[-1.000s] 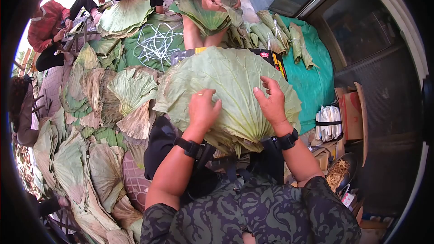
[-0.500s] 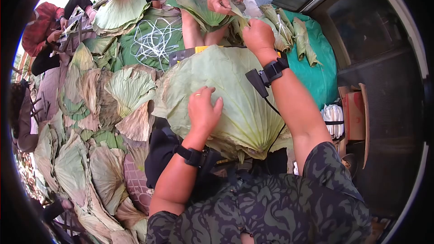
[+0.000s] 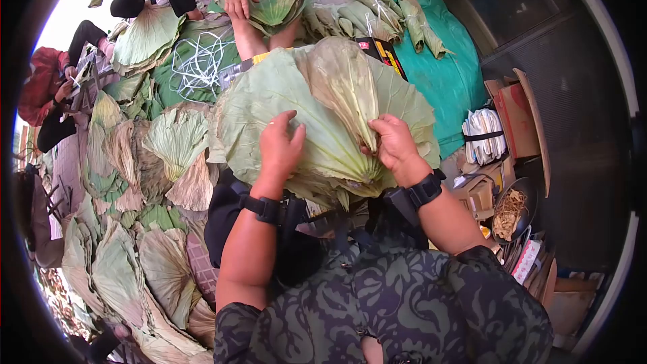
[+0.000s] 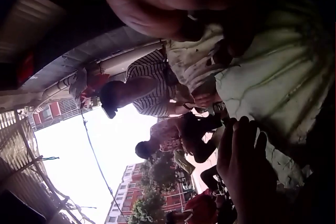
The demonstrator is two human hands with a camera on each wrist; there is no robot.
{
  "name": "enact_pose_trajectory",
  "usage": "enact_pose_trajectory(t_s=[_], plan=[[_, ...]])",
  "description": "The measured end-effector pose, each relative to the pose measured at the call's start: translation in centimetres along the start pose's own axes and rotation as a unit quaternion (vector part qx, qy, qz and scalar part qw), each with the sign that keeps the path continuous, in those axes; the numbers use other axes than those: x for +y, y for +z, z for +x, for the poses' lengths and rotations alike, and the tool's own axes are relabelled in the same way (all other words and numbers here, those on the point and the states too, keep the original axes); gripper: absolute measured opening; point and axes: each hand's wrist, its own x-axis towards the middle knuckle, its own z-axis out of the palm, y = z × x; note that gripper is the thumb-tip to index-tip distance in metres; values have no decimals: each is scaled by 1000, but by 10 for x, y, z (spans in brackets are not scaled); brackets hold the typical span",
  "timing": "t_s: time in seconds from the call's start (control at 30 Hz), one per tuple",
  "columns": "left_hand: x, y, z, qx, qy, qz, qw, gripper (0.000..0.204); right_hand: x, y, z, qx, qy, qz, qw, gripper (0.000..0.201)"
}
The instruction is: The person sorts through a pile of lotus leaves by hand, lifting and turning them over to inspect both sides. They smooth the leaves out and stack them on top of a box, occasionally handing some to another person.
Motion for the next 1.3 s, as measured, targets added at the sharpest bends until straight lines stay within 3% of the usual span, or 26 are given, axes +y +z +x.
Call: enact_pose_trajectory(t_s=[0.23, 0.27, 0.3, 0.33, 0.4, 0.47, 0.53, 0.67, 0.73, 0.87, 0.93, 1.07, 1.17, 1.3], plan=[[3, -8, -3, -1, -14, -39, 999, 31, -10, 3, -26, -41, -13, -226, 973, 17], [6, -8, -1, 13, 50, -11, 999, 32, -3, -1, -22, -42, -11, -228, 973, 17], [9, -8, 0, 25, 113, 18, 993, 33, 8, -7, -16, 1, -141, -319, 937, 21], [13, -7, 1, 26, 110, 17, 993, 33, 17, -14, -11, 43, -267, -400, 876, 24], [20, -4, 4, -9, 176, 34, 984, 35, 5, 0, -26, 83, -285, -431, 852, 25], [23, 3, 4, -28, 185, 46, 981, 35, 0, 7, -27, 122, -304, -459, 826, 26], [23, 10, 6, -62, 212, 69, 973, 35, -4, 8, -15, 90, -534, -508, 670, 28], [23, 16, 6, -89, 185, 114, 972, 36, 0, 10, -2, 47, -512, -566, 645, 29], [21, 16, 7, -101, 177, 112, 973, 36, 12, 3, 3, -72, -410, -624, 661, 29], [21, 14, 10, -129, 143, 108, 975, 36, 13, 4, -3, -44, -414, -627, 659, 29], [20, 18, 13, -78, 133, 148, 977, 38, 15, 2, -2, -45, -423, -626, 654, 28], [18, 22, 23, -67, 140, 186, 970, 43, 19, 2, -3, -40, -429, -631, 645, 28], [18, 24, 26, -113, 54, 278, 952, 47, 21, 2, -2, -35, -437, -626, 645, 28], [21, 17, 31, -109, -23, 320, 941, 47, 20, 1, -1, -31, -440, -626, 644, 28]])
